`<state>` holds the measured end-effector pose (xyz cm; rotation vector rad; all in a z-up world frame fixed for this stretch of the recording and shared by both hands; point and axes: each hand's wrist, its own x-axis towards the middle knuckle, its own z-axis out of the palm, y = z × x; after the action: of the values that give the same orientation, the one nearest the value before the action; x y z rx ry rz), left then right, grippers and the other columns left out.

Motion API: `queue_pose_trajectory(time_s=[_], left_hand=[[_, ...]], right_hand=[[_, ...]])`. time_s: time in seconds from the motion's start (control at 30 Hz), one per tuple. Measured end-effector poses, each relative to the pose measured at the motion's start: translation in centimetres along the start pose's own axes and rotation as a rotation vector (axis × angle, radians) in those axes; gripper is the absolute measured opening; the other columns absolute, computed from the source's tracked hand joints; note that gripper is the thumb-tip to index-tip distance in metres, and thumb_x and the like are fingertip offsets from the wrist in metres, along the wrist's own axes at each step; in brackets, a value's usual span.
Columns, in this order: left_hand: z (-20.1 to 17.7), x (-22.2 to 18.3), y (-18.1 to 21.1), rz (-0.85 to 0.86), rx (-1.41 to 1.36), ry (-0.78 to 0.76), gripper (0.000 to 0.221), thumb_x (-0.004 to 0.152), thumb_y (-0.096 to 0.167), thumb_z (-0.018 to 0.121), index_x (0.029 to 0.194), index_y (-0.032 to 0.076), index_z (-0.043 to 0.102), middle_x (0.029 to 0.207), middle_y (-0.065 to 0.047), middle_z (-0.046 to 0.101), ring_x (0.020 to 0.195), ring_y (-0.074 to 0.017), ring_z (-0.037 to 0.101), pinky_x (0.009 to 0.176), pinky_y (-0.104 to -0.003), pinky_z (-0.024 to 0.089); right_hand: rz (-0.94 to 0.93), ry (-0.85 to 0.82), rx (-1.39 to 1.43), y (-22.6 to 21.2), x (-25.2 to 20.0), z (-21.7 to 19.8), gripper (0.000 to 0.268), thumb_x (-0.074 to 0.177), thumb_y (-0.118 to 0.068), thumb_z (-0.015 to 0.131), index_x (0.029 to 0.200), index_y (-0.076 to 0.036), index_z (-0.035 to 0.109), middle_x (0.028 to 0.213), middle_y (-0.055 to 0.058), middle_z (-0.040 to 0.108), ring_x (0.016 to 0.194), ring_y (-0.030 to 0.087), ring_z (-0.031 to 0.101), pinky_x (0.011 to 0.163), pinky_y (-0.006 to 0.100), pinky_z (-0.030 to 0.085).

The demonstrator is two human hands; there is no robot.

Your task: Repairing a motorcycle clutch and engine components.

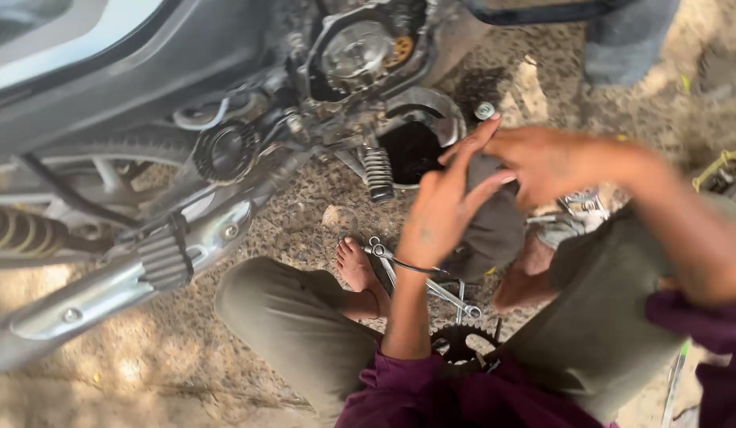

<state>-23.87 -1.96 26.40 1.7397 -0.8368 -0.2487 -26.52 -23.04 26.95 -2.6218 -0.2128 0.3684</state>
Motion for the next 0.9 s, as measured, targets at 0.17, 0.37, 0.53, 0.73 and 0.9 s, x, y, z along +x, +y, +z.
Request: queue_pose_trajectory(time_s=[0.17, 0.37, 0.53, 0.73, 0.9], left_hand=[[-1.1, 0.5, -5.4, 0.101, -0.003, -0.379, 0.074, 0.095, 0.039, 0.071, 0.155, 0.011, 0.039, 0.153, -0.018, 0.053, 0.135, -0.0389, 0.054, 0.111, -0.041, 0.049], [8.0, -1.4, -19.8, -0.624, 0.275, -1.021, 0.077, 0.065, 0.055, 0.079, 0.130, 0.014, 0.067, 0.128, -0.016, 0.071, 0.107, -0.0348, 0.074, 0.081, -0.051, 0.067], [15.4, -8.7, -33.3, -0.582, 0.492, -0.995, 0.076, 0.063, 0.053, 0.093, 0.125, 0.018, 0.067, 0.119, -0.016, 0.069, 0.104, -0.0364, 0.069, 0.087, -0.048, 0.056], [19.2, -4.5, -29.5, -0.275, 0.795, -0.369, 0.031, 0.093, 0.026, 0.066, 0.123, 0.018, 0.067, 0.118, -0.012, 0.069, 0.110, -0.0363, 0.068, 0.089, -0.051, 0.057], [26.9, -3.2, -32.7, 0.125, 0.804, -0.399, 0.042, 0.076, 0.018, 0.066, 0.117, 0.026, 0.071, 0.124, -0.006, 0.061, 0.114, -0.0350, 0.060, 0.082, -0.059, 0.055]], right_hand=[[-0.334, -0.458, 0.157, 5.9, 3.9, -1.3, 0.072, 0.063, -0.030, 0.089, 0.127, -0.007, 0.066, 0.124, 0.010, 0.073, 0.109, 0.028, 0.070, 0.090, 0.040, 0.056], [0.316, -0.670, 0.160, 10.0, 6.0, -0.9, 0.043, 0.080, -0.035, 0.084, 0.120, -0.020, 0.076, 0.122, 0.003, 0.077, 0.110, 0.020, 0.072, 0.085, 0.042, 0.064], [0.215, -0.550, 0.040, 15.7, 4.9, 2.5, 0.045, 0.081, -0.041, 0.079, 0.121, -0.021, 0.076, 0.118, 0.004, 0.080, 0.107, 0.021, 0.074, 0.089, 0.041, 0.060], [0.170, -0.399, 0.019, 18.4, 2.5, 2.6, 0.050, 0.084, -0.045, 0.073, 0.128, -0.019, 0.071, 0.117, 0.007, 0.078, 0.107, 0.027, 0.074, 0.092, 0.043, 0.057], [0.140, -0.249, 0.070, 18.0, 1.7, 1.4, 0.055, 0.087, -0.047, 0.070, 0.133, -0.018, 0.066, 0.116, 0.011, 0.076, 0.105, 0.031, 0.073, 0.091, 0.044, 0.057]])
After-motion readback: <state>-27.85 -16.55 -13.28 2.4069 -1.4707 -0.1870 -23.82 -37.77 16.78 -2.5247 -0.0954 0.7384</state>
